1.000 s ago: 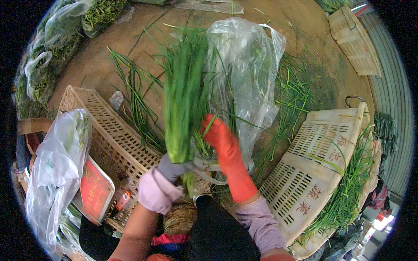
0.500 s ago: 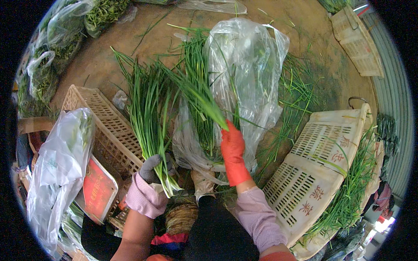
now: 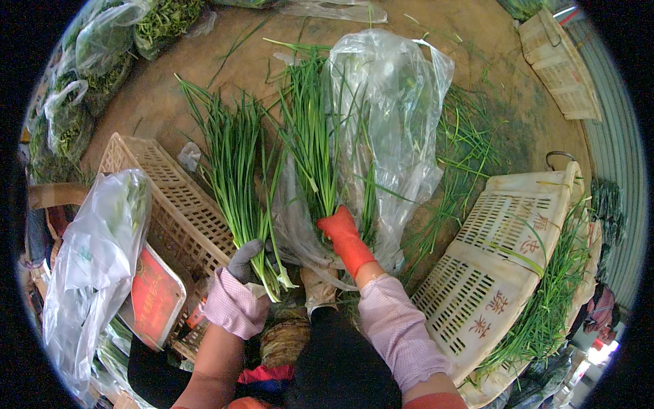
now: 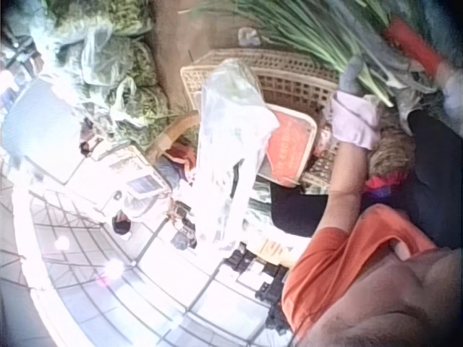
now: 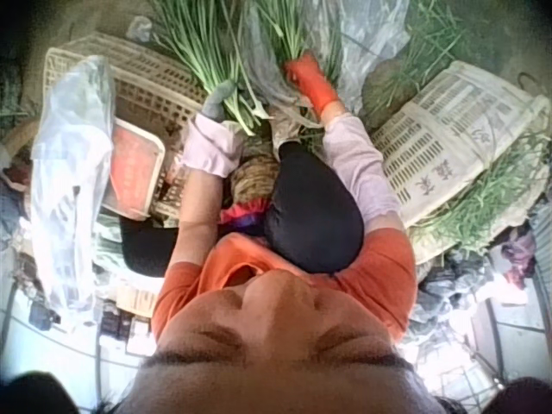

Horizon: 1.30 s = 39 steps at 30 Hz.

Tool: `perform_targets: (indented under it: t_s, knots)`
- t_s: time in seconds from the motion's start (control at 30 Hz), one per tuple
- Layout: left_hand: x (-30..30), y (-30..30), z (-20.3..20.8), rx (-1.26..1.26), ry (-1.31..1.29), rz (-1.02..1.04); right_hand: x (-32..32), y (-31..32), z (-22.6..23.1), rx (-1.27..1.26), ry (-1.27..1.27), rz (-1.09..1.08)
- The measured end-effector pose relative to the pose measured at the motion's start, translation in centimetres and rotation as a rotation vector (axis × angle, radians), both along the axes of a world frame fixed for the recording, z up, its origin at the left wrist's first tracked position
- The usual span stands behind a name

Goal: The person sorts bunches of green vegetables by hand, places them into plastic bags, weighs the bags on a digital scale, and ties the bags closed.

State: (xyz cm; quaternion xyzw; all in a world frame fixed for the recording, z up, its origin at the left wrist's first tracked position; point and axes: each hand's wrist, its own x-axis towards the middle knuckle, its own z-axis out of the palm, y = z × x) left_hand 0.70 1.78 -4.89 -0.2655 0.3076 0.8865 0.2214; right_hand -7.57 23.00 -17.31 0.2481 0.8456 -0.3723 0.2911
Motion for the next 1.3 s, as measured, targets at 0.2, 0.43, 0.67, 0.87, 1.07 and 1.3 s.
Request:
perform_targets:
  t_s: [0.2,0.43,0.67,0.87,1.07,1.3]
  knots:
    - [0.1,-1.6,-1.2,0.131,0.157,-0.123,-0.5,2.6,8.1,-0.756,0.037,-0.113]
    - [-1.7,4.1,-1.0,0.203,0.18,-0.041,0.2,4.2,11.6,-0.586,0.482,-0.514]
    - [-2.0,9.8,-1.7,0.225,-0.335,0.126,4.5,1.2,14.1,-0.545,-0.067,-0.401]
    - [-1.3,8.3,-1.7,0.153,-0.334,0.126,5.6,-2.8,15.3,0.138,0.272,0.609]
    - [-0.2,5.0,0.2,0.154,-0.329,0.056,3.1,0.7,15.9,-0.431,0.46,0.65]
    - [0.1,1.6,3.8,0.509,-0.022,0.264,-2.2,-2.2,8.7,0.22,-0.02,0.357]
